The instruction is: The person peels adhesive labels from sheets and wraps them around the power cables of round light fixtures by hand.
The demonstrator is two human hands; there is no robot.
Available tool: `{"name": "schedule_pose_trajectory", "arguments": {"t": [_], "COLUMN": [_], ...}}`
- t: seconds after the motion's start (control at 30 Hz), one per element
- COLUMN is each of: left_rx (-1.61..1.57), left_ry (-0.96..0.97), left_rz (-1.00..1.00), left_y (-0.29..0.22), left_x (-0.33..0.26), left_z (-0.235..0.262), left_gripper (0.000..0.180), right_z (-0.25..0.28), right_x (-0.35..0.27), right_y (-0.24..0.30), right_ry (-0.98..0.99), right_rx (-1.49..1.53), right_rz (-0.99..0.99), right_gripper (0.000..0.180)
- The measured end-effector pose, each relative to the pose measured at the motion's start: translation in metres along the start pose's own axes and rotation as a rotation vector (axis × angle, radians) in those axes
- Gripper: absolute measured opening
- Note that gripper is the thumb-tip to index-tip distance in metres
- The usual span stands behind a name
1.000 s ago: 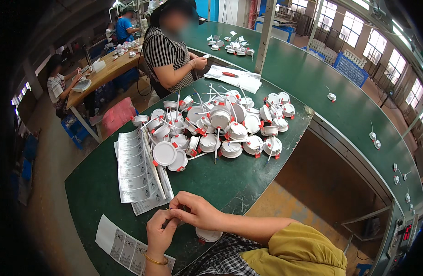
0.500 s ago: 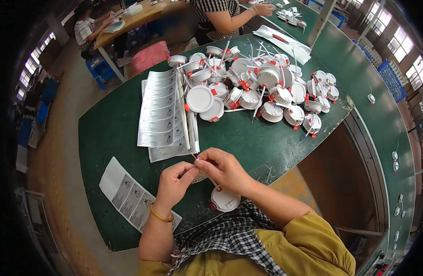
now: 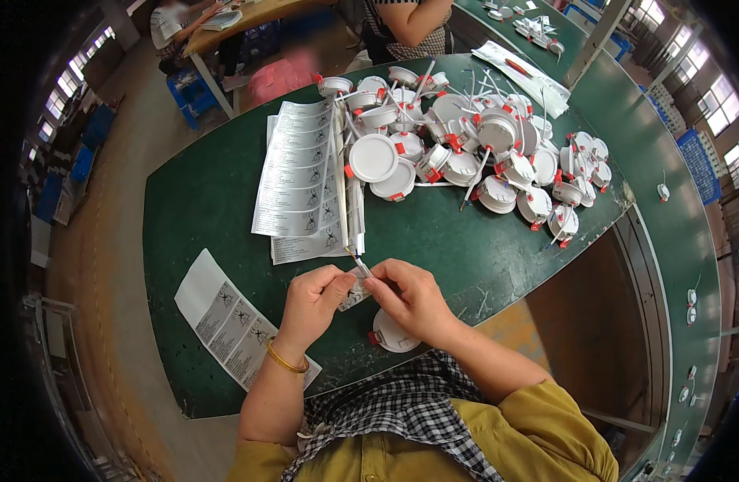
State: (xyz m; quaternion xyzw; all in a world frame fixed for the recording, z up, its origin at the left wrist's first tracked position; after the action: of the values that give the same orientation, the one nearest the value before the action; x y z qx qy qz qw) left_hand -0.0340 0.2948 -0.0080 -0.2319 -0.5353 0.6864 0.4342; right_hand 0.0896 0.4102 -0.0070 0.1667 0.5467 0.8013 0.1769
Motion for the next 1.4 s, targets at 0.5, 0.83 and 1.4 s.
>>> {"name": "schedule_pose_trajectory", "arguments": {"t": [0.5, 0.83, 1.4], "left_rx": [-0.300, -0.507, -0.538], "left_ry": [0.032, -0.088, -0.065], "left_rz": [0.083, 0.062, 0.002], "left_y": [0.002, 0.004, -0.011], "left_x": [-0.001, -0.001, -0.008], "left_z": [-0.019, -0.015, -0.019], "left_gripper": [0.032, 0.030, 0.025], "right_z": [0.004, 0.009, 0.010], "right_x": [-0.005, -0.001, 0.000], "right_y": [-0.003, 0.001, 0.035], "right_ry": [-0.077, -0.076, -0.422], "right_rx": [0.336, 0.344, -0.458], "right_rz": [-0.227, -0.184, 0.514], "right_gripper": [0.018, 0.016, 0.033]}}
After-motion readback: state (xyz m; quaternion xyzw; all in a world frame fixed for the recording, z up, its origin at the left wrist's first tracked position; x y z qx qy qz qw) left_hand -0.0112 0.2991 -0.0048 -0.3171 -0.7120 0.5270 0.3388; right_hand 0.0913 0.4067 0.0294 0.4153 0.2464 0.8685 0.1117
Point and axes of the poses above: each hand's wrist, its own x-axis towards the middle knuckle, its own z-axis out of the back of the hand, y = z × x, the point moved 4 cm from there along x, towards the middle knuckle, and after that the axes turned 3 degrees about -z, right-handed, at the moved point
